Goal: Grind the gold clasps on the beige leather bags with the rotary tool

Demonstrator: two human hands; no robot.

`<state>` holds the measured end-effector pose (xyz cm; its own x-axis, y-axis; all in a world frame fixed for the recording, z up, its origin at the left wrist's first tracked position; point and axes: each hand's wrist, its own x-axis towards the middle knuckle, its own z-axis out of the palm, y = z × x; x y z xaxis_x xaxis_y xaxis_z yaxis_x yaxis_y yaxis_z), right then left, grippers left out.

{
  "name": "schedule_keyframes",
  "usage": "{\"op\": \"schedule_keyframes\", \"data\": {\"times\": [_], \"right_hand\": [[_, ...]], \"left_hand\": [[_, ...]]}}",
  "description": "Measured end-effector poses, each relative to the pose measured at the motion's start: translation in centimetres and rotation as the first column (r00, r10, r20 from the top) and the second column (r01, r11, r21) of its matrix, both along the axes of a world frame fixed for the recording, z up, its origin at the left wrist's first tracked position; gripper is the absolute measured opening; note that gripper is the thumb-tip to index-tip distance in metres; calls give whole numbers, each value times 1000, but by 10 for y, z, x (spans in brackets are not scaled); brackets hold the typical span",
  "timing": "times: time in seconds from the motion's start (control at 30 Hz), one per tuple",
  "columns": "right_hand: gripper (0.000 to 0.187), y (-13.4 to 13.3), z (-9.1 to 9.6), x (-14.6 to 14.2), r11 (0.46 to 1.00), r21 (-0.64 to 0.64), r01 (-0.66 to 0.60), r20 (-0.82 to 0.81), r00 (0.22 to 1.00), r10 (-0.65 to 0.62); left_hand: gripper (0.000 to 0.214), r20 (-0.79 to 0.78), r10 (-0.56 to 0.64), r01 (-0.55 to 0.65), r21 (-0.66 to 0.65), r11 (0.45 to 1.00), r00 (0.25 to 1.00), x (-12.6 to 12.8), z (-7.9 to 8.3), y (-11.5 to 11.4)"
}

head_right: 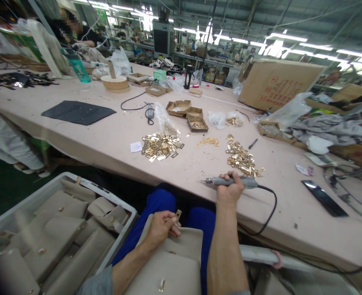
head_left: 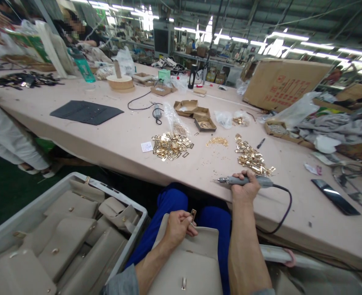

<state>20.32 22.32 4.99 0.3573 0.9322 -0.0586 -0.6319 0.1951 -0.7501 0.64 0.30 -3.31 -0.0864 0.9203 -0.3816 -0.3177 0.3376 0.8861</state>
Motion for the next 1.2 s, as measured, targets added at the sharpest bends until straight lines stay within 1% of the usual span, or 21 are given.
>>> {"op": "schedule_keyframes", "data": {"times": [0.1, 0.13, 0.27, 0.4, 0.63, 0.9, 1.07, 1.2], "right_hand": [[27, 2, 2, -4, 999, -29, 20, -91, 996, -23], [26, 3, 2, -6, 999, -36, 15, -100, 995, -18], [28, 6, -1, -10, 999, -42, -1, -40, 999, 0], [30, 7, -4, -9, 999, -29, -17, 10, 1000, 17], [33, 5, -2, -9, 999, -48, -17, -63, 998, 14], [28, 3, -6, -5, 1000, -4, -10, -9, 1000, 10], [27, 0, -5, -7, 1000, 19, -11, -15, 1000, 12], [27, -1, -4, -7, 1000, -7, -2, -54, 999, 2]], "left_hand": [[52, -6, -4, 4, 12, 1000, 1000, 0, -3, 0], [52, -7, -5, 5, 15, 1000, 1000, 0, -4, 0], [53, -4, -11, 11, 12, 1000, 1000, -1, -5, -1], [54, -8, -10, 10, 8, 1000, 1000, -1, -2, -1], [54, 17, 11, -11, 1, 1000, 1000, -1, 0, 0], [57, -6, 2, -2, 5, 1000, 1000, 0, -4, 0], [54, -9, -7, 7, 13, 1000, 1000, -1, -3, -1], [56, -1, 0, 0, 13, 1000, 1000, -1, 0, -1]]}}
